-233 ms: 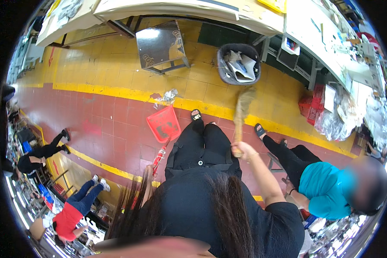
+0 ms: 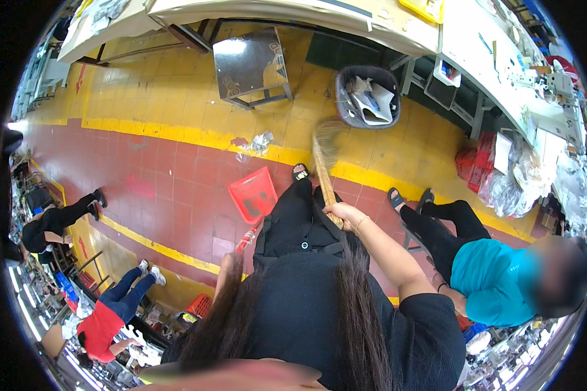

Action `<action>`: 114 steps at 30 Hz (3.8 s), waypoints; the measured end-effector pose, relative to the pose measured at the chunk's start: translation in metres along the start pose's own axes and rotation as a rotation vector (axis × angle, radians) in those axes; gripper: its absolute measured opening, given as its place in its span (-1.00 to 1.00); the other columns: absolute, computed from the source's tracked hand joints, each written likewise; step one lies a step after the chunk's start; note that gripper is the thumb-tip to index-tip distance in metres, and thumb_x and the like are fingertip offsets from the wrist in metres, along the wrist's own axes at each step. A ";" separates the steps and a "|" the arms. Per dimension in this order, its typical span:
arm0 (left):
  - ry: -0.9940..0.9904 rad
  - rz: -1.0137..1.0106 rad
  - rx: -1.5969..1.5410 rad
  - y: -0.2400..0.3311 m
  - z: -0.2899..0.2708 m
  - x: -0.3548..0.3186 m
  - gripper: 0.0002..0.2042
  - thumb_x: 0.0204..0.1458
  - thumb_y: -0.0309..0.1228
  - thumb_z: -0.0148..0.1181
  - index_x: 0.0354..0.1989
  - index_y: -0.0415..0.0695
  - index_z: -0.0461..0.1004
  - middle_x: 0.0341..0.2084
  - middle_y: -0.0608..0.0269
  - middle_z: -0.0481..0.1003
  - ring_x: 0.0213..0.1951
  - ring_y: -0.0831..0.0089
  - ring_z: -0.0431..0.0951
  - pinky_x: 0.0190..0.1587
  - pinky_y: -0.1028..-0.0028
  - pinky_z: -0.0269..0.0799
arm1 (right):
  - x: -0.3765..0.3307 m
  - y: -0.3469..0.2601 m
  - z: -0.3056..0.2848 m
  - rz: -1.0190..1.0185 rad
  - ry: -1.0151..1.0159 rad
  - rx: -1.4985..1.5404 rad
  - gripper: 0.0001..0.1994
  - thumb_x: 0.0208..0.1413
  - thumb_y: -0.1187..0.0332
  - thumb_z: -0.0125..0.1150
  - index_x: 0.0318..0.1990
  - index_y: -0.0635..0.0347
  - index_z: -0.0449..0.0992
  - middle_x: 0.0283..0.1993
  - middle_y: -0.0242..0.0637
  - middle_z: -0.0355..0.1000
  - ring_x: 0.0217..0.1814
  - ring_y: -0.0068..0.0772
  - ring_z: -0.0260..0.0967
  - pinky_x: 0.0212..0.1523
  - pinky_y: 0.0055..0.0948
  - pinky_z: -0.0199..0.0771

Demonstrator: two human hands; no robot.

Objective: The person sweeps debris on a yellow and red floor using a broom and a red dustpan. They gather small pieces of trash into the dustpan and move around a cluttered workshop area while other people work at nearby tables.

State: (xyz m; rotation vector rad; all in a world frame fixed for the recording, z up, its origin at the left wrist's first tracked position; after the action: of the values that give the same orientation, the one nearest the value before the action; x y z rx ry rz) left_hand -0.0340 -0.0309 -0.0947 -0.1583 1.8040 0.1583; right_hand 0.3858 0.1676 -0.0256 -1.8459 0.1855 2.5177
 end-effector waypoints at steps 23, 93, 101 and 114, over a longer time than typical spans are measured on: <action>0.014 0.212 -0.186 0.061 -0.027 0.017 -0.82 -0.11 -0.35 0.09 -0.58 -0.13 0.26 -0.75 0.34 0.20 -0.82 0.54 0.20 -0.82 0.55 0.09 | -0.188 -0.079 0.009 -0.254 0.205 -0.446 -0.87 -0.05 0.39 0.10 -0.48 0.23 0.30 -0.65 -0.40 0.30 -0.75 -0.64 0.25 -0.80 -0.63 0.27; 0.074 -0.046 -0.049 -0.075 0.025 -0.102 -0.90 -0.05 -0.31 0.00 -0.46 -0.01 0.26 -0.79 0.34 0.17 -0.87 0.53 0.07 -0.83 0.50 -0.10 | -0.098 -0.021 -0.283 -0.273 0.299 -0.663 -0.59 -0.26 0.50 0.11 -0.15 0.27 0.22 -0.65 -0.33 0.30 -0.74 -0.51 0.26 -0.76 -0.46 0.28; 0.182 -0.064 -0.325 -0.147 0.022 -0.101 -0.85 -0.03 -0.30 -0.02 -0.54 -0.03 0.24 -0.84 0.31 0.15 -0.90 0.50 0.08 -0.87 0.51 -0.14 | -0.117 0.012 -0.230 -0.480 0.395 -0.729 -0.56 -0.22 0.49 0.08 -0.07 0.23 0.23 -0.58 -0.39 0.27 -0.71 -0.56 0.20 -0.72 -0.51 0.24; 0.182 0.018 -0.648 -0.187 -0.014 -0.094 -0.86 0.03 -0.31 -0.11 -0.49 -0.07 0.26 -0.88 0.32 0.16 -0.91 0.52 0.08 -0.89 0.52 -0.11 | 0.065 0.067 -0.007 -0.196 0.117 -0.641 -0.57 -0.14 0.57 0.06 -0.13 0.35 -0.01 -0.57 -0.26 0.29 -0.69 -0.48 0.31 -0.74 -0.44 0.38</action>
State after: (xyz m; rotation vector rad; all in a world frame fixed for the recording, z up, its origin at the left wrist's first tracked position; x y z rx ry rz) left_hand 0.0112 -0.2150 -0.0042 -0.6306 1.8788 0.7609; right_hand 0.3670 0.0966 -0.0837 -2.0576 -0.8540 2.5036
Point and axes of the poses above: each hand's wrist, its own x-axis towards the middle knuckle, its own z-axis out of the palm, y = z × x, the point moved 9 cm from there along x, towards the middle knuckle
